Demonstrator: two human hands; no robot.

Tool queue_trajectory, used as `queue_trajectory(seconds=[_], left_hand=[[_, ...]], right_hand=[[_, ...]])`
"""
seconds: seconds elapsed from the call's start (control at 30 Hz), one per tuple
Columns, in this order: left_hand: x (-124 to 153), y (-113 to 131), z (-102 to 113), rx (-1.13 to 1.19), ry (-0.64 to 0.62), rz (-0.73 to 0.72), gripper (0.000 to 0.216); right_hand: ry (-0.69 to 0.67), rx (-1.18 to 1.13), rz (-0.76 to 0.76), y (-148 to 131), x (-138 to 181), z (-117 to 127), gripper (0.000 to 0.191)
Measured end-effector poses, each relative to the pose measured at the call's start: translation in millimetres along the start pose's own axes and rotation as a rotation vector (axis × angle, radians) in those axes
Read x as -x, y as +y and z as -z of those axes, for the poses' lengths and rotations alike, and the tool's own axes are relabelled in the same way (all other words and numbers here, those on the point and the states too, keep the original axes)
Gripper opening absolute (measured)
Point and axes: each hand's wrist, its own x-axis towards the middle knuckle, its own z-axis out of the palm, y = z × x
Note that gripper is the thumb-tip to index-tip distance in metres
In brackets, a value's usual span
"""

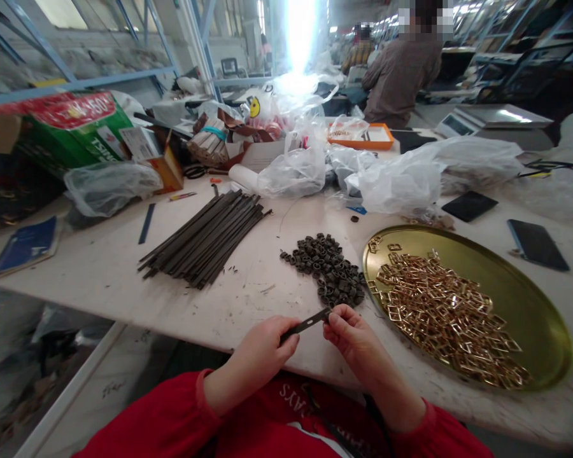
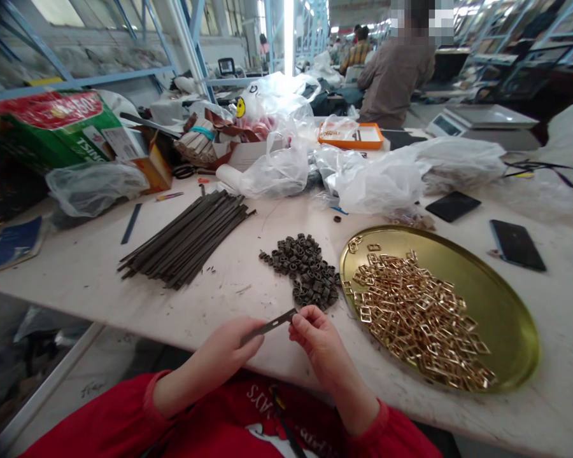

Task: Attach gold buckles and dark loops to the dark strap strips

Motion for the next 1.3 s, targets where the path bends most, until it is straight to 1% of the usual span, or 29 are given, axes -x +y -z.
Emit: queue_trajectory(seconds=[0.07, 0.1, 0.17, 0.2, 0.3, 0.4, 0.5, 0.6, 0.67, 0.8, 0.87, 0.97, 1.07, 1.17, 1.3], left_hand=[[1, 0, 3, 0.01, 0.003, 0.01, 0.026], [1, 0, 4, 0.025, 0.004, 0.017, 0.026], [2, 1, 8, 0.064, 0.013, 0.028, 0.029], [2, 1, 9, 0.079, 0.02, 0.031, 0.031], [4, 2, 10, 0.104, 0.049, 0.036, 0.032], [6, 1, 8, 0.099, 0.083, 0.049, 0.032], [7, -1, 5, 0.044, 0.084, 0.051, 0.031], [6, -3, 4, 0.016, 0.085, 0.053, 0.027], [6, -3, 4, 0.052, 0.094, 0.053, 0.026], [8, -1, 8, 0.138, 0.085, 0.03, 0.028], [10, -1, 10, 0.156, 0.105, 0.027, 0.027], [12, -1, 11, 0.165, 0.129, 0.036, 0.03], [11, -1, 7, 0.139, 0.101, 0.047, 0.03], [8, 1, 2, 0.071, 0.065, 0.064, 0.027], [3, 6, -2, 0.057, 0.022, 0.022, 0.029]], right_hand=[[0.051, -0.038, -0.024, 1, -1, 0, 0.027], [0.066, -0.054, -0.039, 1, 0, -1, 0.03], [0.067, -0.079, -0.07, 1, 0, -4, 0.038], [0.058, -0.094, -0.082, 1, 1, -5, 0.039], [0.051, -0.181, -0.095, 1, 1, -10, 0.036], [0.08, -0.256, -0.106, 3, 1, -13, 0.034], [0.125, -0.263, -0.109, 5, 1, -13, 0.033], [0.167, -0.255, -0.079, 9, 3, -15, 0.026], [0.165, -0.252, -0.078, 11, 5, -18, 0.023], [0.125, -0.256, -0.109, 11, 8, -22, 0.022], [0.15, -0.278, -0.106, 9, 8, -23, 0.02], [0.189, -0.319, -0.12, 9, 7, -21, 0.019], [0.172, -0.305, -0.129, 11, 9, -21, 0.021], [0.149, -0.212, -0.085, 15, 11, -23, 0.022], [0.131, -0.181, -0.091, 17, 14, -27, 0.023]])
